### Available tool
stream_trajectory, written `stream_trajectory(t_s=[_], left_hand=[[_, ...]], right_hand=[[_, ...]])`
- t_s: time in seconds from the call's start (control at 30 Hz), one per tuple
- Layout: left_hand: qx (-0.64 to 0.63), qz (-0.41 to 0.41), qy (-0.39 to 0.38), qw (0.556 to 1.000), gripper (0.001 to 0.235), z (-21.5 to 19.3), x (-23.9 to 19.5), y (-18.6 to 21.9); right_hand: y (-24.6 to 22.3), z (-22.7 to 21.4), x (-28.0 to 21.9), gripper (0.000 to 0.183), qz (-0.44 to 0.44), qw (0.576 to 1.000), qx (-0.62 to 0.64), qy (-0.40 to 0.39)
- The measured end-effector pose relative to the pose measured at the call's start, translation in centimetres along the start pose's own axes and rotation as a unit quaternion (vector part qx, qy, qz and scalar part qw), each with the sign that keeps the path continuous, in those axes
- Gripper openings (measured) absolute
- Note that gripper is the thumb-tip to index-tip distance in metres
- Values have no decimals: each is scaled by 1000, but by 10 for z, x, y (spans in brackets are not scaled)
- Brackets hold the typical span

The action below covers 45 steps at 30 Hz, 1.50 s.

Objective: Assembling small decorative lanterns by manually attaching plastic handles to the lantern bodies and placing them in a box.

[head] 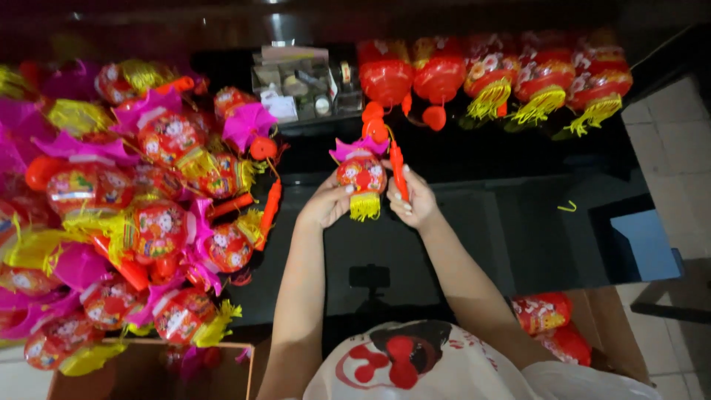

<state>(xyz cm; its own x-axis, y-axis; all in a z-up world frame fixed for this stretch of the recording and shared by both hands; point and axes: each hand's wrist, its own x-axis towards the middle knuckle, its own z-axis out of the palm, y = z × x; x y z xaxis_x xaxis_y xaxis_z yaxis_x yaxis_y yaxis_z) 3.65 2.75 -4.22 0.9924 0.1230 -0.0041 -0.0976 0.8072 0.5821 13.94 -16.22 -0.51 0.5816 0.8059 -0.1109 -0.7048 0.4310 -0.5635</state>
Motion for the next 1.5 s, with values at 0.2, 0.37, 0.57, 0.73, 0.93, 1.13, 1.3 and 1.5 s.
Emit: stream_trajectory(t_s=[0.2,0.37,0.57,0.73,0.93,1.13,1.3,1.5], left_hand=[[-4,13,1,1000,66,15,-9,6],[7,19,11,1000,69,-11,-8,-7],[17,44,9,999,70,-14,-7,-8],[28,51,-5,998,74,-9,-8,-5],[66,120,-10,991,97,9,-11,-4],[257,252,78,929,99,36,-21,3],[420,335,90,839,98,38,-13,2],[561,349,101,744,83,57,-15,4]], right_hand=[[-2,5,-7,35,-20,1000,5,-15],[-2,6,-12,37,-44,998,2,-46],[3,-4,-2,40,-31,999,-6,-43],[5,-2,-5,30,-58,997,-47,-19],[17,-42,11,45,-51,998,-45,16],[17,-32,6,50,-89,988,-66,-110],[10,4,-3,60,-125,980,-74,-136],[35,-69,15,42,-138,989,-40,-34]])
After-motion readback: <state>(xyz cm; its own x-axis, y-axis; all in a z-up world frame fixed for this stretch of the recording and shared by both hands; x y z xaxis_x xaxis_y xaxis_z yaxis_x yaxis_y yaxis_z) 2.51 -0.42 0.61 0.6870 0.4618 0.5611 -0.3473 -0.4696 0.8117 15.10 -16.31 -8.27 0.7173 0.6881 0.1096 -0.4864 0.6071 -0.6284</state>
